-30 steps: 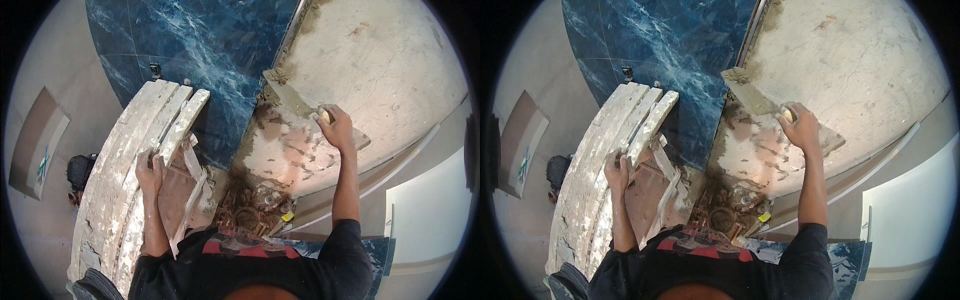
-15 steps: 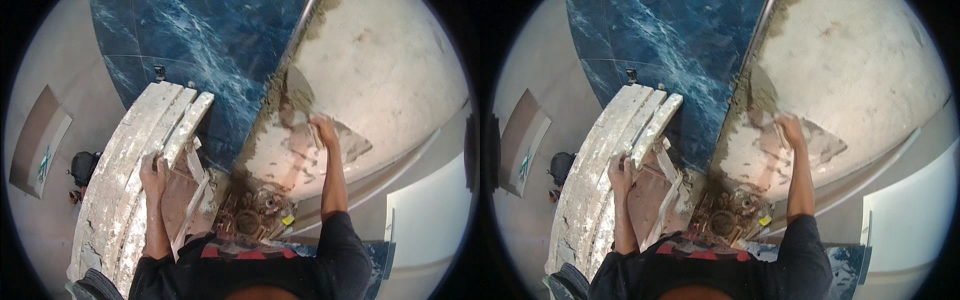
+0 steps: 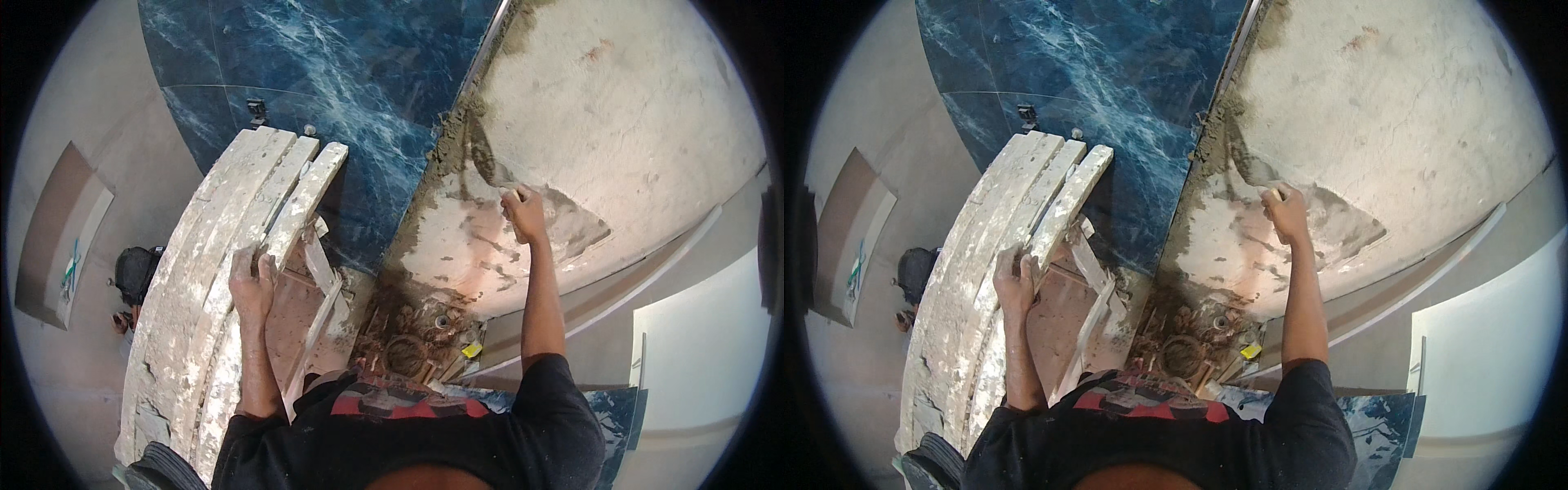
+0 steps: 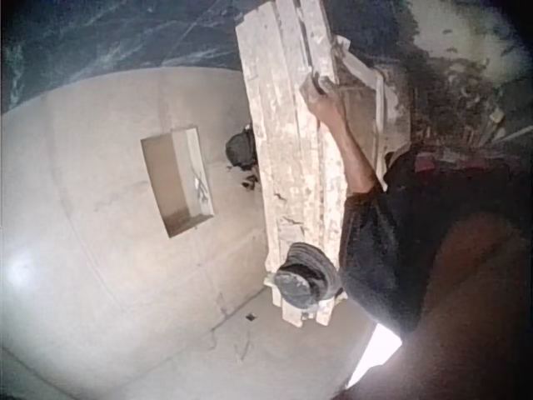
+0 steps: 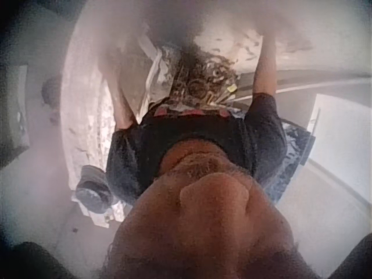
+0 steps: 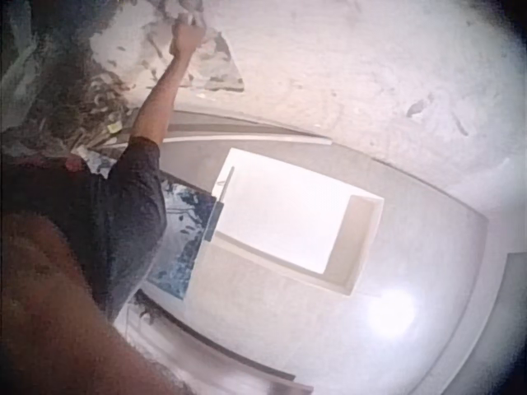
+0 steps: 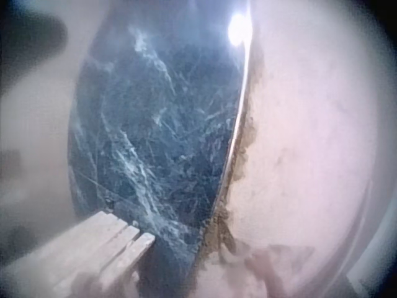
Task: The person applies mortar to the edge of a wall using a trowel and then presses a tile onto the mortar.
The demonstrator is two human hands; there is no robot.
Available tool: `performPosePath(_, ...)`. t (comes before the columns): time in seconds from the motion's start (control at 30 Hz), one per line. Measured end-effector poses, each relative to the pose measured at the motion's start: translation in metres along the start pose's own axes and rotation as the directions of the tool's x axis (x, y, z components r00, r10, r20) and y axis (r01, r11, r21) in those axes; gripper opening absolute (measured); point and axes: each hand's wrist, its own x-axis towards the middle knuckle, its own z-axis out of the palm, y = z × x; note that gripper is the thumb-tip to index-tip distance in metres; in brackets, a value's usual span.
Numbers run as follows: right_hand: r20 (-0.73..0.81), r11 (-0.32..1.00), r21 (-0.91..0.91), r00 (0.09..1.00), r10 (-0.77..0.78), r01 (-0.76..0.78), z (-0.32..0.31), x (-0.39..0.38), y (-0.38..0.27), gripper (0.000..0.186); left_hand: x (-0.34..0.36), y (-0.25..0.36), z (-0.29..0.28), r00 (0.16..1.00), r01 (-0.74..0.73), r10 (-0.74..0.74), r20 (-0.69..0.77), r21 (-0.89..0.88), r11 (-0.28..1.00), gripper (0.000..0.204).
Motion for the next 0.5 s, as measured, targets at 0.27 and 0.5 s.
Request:
performPosePath(0.27, -0.190, 0.850, -0.507, 0.943, -0.272, 0.143, 0.050, -0.019, 0.041, 0.058, -0.001, -0.003, 0.003, 1.000, -0.005, 0.004, -0.008, -0.028, 1.000, 0.025)
performPosePath(0.5, -0.212, 0.848, -0.529, 0.967, -0.140, 0.007, 0.089, -0.033, 0.038, 0.049, 0.000, 0.005, -0.002, 0.999, -0.022, 0.022, 0.024, 0.005, 1.000, 0.025)
